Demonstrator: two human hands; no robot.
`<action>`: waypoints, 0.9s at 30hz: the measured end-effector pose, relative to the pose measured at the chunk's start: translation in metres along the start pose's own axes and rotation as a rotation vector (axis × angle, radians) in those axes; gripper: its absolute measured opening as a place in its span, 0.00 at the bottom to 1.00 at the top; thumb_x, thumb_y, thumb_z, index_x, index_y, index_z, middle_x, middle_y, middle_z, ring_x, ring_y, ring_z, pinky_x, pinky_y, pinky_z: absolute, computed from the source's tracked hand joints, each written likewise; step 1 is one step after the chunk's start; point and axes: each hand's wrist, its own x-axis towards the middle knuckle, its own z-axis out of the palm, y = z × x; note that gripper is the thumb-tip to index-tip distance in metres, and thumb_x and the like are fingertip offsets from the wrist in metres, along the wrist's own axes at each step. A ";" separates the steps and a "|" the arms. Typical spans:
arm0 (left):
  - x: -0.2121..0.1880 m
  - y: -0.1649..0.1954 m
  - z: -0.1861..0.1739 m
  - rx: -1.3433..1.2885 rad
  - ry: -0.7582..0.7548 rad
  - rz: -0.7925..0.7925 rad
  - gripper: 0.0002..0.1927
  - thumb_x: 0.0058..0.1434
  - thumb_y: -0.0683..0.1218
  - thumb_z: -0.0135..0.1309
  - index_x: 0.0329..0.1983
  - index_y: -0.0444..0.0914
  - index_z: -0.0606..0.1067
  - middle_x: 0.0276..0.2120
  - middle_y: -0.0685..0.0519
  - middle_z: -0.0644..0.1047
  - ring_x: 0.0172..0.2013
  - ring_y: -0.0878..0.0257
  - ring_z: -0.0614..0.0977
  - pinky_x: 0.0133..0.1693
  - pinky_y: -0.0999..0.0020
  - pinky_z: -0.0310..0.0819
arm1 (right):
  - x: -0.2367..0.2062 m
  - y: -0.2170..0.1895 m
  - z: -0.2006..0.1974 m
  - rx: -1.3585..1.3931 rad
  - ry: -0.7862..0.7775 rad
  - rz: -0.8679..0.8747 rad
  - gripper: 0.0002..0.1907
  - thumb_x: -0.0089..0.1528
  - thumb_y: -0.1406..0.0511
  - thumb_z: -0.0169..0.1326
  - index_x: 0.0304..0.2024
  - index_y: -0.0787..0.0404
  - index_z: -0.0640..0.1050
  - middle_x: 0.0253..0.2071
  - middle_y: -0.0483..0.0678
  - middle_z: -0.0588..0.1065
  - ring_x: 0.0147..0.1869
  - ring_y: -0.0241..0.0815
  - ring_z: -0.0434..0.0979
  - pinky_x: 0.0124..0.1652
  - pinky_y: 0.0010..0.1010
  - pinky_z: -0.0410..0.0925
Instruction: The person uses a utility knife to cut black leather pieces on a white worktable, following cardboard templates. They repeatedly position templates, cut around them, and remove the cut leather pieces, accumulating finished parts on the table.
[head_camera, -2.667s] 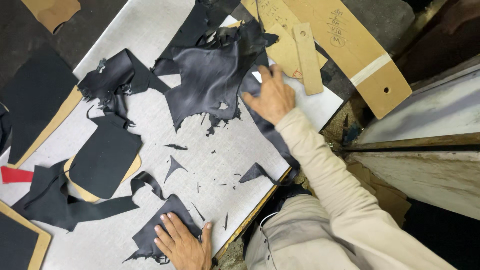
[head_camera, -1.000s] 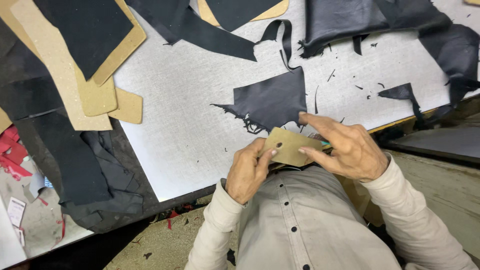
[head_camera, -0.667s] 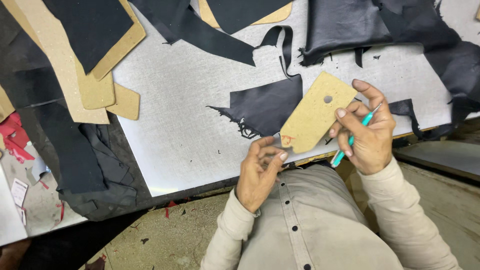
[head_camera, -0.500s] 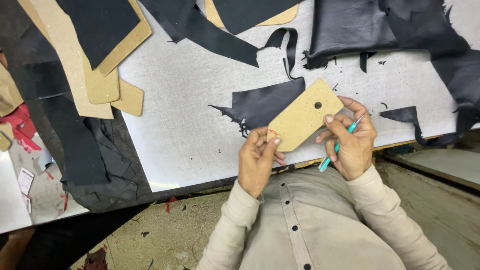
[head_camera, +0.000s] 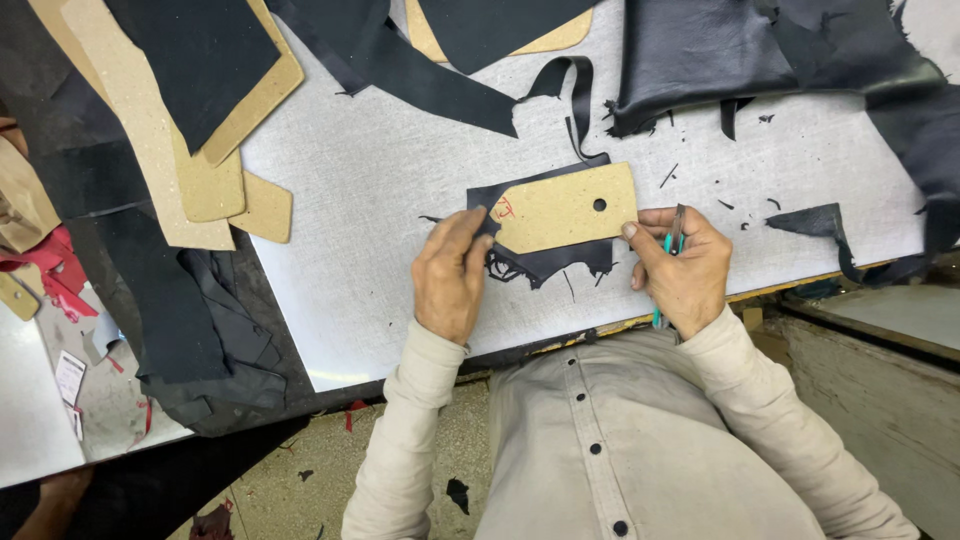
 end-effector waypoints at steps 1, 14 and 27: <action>-0.002 -0.002 0.001 0.084 0.002 0.143 0.16 0.65 0.39 0.60 0.56 0.34 0.79 0.55 0.43 0.79 0.52 0.50 0.84 0.53 0.61 0.81 | 0.000 0.001 0.000 -0.003 -0.005 -0.019 0.08 0.63 0.73 0.61 0.43 0.71 0.76 0.33 0.51 0.78 0.20 0.31 0.72 0.17 0.23 0.63; -0.006 -0.008 0.007 0.242 -0.081 0.129 0.16 0.60 0.39 0.62 0.52 0.31 0.81 0.58 0.40 0.77 0.56 0.46 0.79 0.57 0.58 0.75 | -0.020 0.001 -0.007 -0.533 -0.085 -0.333 0.20 0.59 0.71 0.60 0.56 0.65 0.81 0.30 0.52 0.70 0.30 0.43 0.70 0.33 0.34 0.67; 0.013 -0.017 -0.011 0.029 -0.075 0.007 0.22 0.65 0.35 0.56 0.62 0.41 0.77 0.50 0.50 0.84 0.39 0.58 0.80 0.49 0.64 0.76 | -0.020 -0.007 -0.004 -0.577 -0.143 -0.385 0.25 0.61 0.72 0.57 0.62 0.65 0.77 0.33 0.52 0.71 0.31 0.43 0.71 0.33 0.35 0.67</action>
